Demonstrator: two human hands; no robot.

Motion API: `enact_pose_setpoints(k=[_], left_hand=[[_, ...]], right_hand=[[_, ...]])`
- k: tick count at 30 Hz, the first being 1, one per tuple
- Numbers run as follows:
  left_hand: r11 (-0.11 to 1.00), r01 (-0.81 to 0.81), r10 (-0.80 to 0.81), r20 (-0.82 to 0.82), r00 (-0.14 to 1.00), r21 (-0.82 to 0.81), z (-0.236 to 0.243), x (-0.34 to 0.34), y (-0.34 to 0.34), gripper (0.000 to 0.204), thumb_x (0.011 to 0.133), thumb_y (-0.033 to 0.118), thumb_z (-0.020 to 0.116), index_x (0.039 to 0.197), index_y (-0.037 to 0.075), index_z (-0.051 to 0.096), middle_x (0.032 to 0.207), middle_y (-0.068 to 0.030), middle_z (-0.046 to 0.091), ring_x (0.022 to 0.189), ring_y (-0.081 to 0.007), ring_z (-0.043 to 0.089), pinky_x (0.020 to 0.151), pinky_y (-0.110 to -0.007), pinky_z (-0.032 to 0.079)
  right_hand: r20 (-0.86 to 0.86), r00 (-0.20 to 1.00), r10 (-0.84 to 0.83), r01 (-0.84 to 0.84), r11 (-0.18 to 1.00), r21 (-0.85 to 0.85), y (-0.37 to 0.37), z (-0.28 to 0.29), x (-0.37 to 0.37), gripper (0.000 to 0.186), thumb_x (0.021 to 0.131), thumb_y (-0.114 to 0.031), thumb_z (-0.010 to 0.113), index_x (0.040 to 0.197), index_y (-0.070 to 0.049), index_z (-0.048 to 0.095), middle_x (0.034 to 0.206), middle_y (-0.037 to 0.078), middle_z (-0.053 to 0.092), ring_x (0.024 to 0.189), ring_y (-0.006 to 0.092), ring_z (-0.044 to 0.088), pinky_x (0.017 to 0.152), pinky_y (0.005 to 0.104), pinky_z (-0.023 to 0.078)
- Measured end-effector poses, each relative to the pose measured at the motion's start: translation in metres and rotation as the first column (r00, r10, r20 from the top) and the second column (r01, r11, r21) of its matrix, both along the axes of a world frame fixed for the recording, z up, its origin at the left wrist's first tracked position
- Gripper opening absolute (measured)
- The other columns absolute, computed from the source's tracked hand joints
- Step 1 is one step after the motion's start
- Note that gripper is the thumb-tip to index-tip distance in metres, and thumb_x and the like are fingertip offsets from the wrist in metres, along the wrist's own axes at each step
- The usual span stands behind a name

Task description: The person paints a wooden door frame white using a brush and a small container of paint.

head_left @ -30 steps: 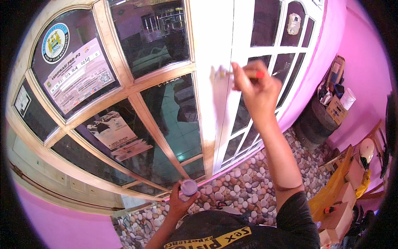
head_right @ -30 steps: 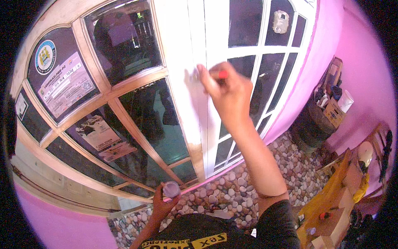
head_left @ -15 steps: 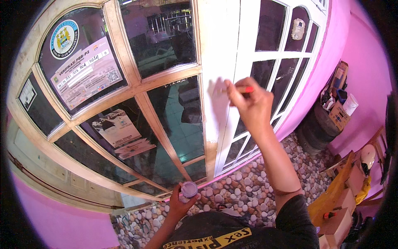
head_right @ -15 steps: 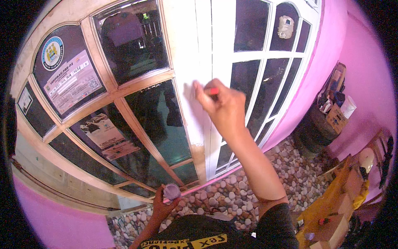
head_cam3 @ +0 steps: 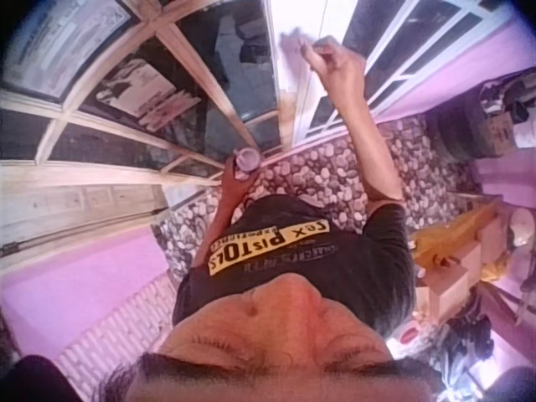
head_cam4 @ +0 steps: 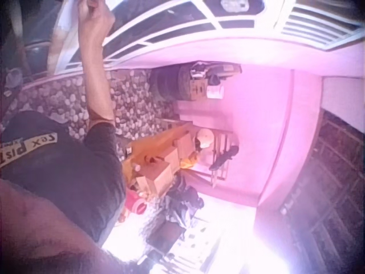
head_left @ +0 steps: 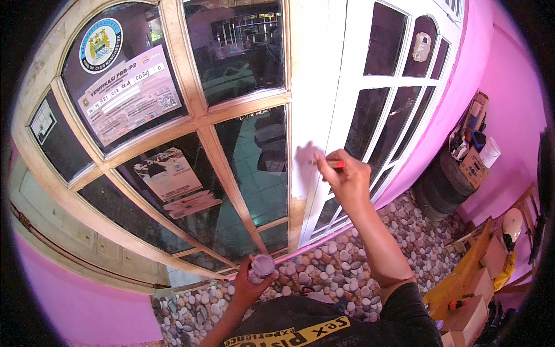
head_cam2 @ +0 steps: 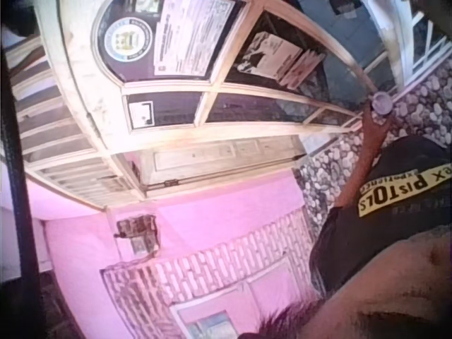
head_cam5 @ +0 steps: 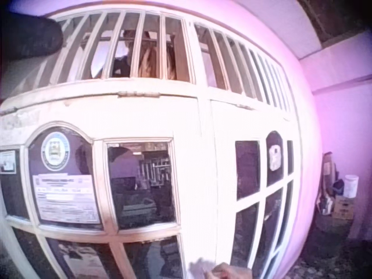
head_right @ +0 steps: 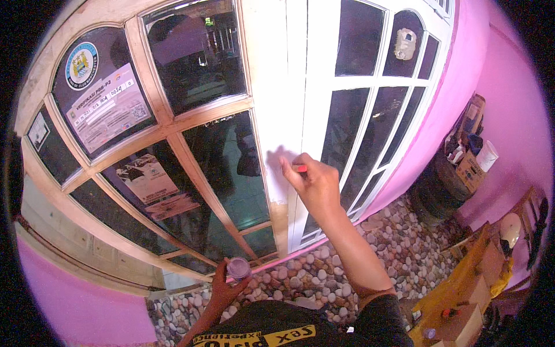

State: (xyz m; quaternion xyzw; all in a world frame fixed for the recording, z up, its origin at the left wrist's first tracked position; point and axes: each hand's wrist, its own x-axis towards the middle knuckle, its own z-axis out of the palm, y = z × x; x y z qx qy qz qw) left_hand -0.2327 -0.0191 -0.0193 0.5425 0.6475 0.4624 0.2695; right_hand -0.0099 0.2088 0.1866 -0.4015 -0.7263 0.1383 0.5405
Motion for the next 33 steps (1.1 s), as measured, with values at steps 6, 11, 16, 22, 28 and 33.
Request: enact_pose_setpoints(k=[6, 11, 16, 22, 28, 33], left_hand=[[1.000, 0.003, -0.003, -0.030, 1.000, -0.002, 0.004, -0.005, -0.002, 0.091, 0.075, 0.036, 0.092, 0.142, -0.005, 0.045, 0.128, -0.0229, 0.062, 0.119, -0.0335, 0.064, 0.100, -0.044, 0.051], [1.000, -0.003, 0.003, 0.005, 1.000, -0.027, 0.004, -0.007, -0.002, 0.095, 0.075, 0.039, 0.092, 0.143, -0.007, 0.044, 0.128, -0.0246, 0.062, 0.119, -0.0354, 0.064, 0.101, -0.045, 0.051], [0.998, -0.028, 0.028, -0.014, 1.000, 0.051, 0.013, -0.002, -0.004, 0.081, 0.076, 0.036, 0.091, 0.133, -0.004, 0.051, 0.118, -0.0223, 0.068, 0.112, -0.0324, 0.068, 0.096, -0.042, 0.053], [0.999, -0.036, 0.036, -0.036, 0.999, 0.001, 0.011, -0.006, -0.009, 0.081, 0.076, 0.037, 0.091, 0.134, -0.004, 0.051, 0.119, -0.0221, 0.067, 0.113, -0.0322, 0.067, 0.097, -0.041, 0.053], [1.000, -0.029, 0.030, 0.087, 0.996, -0.010, -0.004, -0.007, -0.011, 0.083, 0.076, 0.038, 0.091, 0.135, -0.005, 0.051, 0.121, -0.0215, 0.067, 0.115, -0.0305, 0.066, 0.098, -0.040, 0.052], [1.000, 0.005, -0.005, 0.035, 0.999, -0.007, 0.006, -0.006, -0.005, 0.083, 0.076, 0.038, 0.091, 0.135, -0.005, 0.051, 0.121, -0.0212, 0.066, 0.114, -0.0297, 0.066, 0.098, -0.040, 0.052]], right_hand=[[-0.458, 0.880, 0.130, 0.046, 0.934, 0.353, -0.008, 0.077, -0.018, 0.022, 0.092, -0.014, 0.079, 0.081, 0.000, 0.067, 0.066, 0.006, 0.071, 0.060, 0.0091, 0.068, 0.056, 0.0229, 0.053], [-0.235, 0.971, 0.043, -0.005, 0.987, 0.162, -0.030, 0.045, -0.016, 0.024, 0.091, -0.016, 0.081, 0.078, -0.002, 0.066, 0.061, 0.007, 0.068, 0.055, 0.0101, 0.066, 0.051, 0.0239, 0.050], [-0.092, 0.996, 0.008, 0.005, 0.991, 0.132, -0.011, 0.018, -0.025, 0.026, 0.090, -0.019, 0.081, 0.077, -0.002, 0.066, 0.060, 0.008, 0.066, 0.051, 0.0113, 0.062, 0.049, 0.0254, 0.047], [-0.319, 0.944, 0.081, 0.045, 0.929, 0.368, -0.012, 0.075, -0.037, 0.022, 0.095, -0.011, 0.074, 0.085, 0.006, 0.066, 0.070, 0.010, 0.070, 0.061, 0.0140, 0.070, 0.054, 0.0267, 0.059], [-0.200, 0.980, -0.009, 0.046, 0.982, 0.181, -0.018, 0.027, -0.026, 0.026, 0.089, -0.018, 0.082, 0.076, -0.002, 0.067, 0.060, 0.005, 0.067, 0.054, 0.0080, 0.064, 0.051, 0.0225, 0.048], [-0.291, 0.956, 0.044, 0.042, 0.959, 0.282, 0.002, 0.062, -0.027, 0.025, 0.093, -0.018, 0.079, 0.078, 0.000, 0.068, 0.061, 0.005, 0.068, 0.055, 0.0076, 0.065, 0.050, 0.0223, 0.048]])
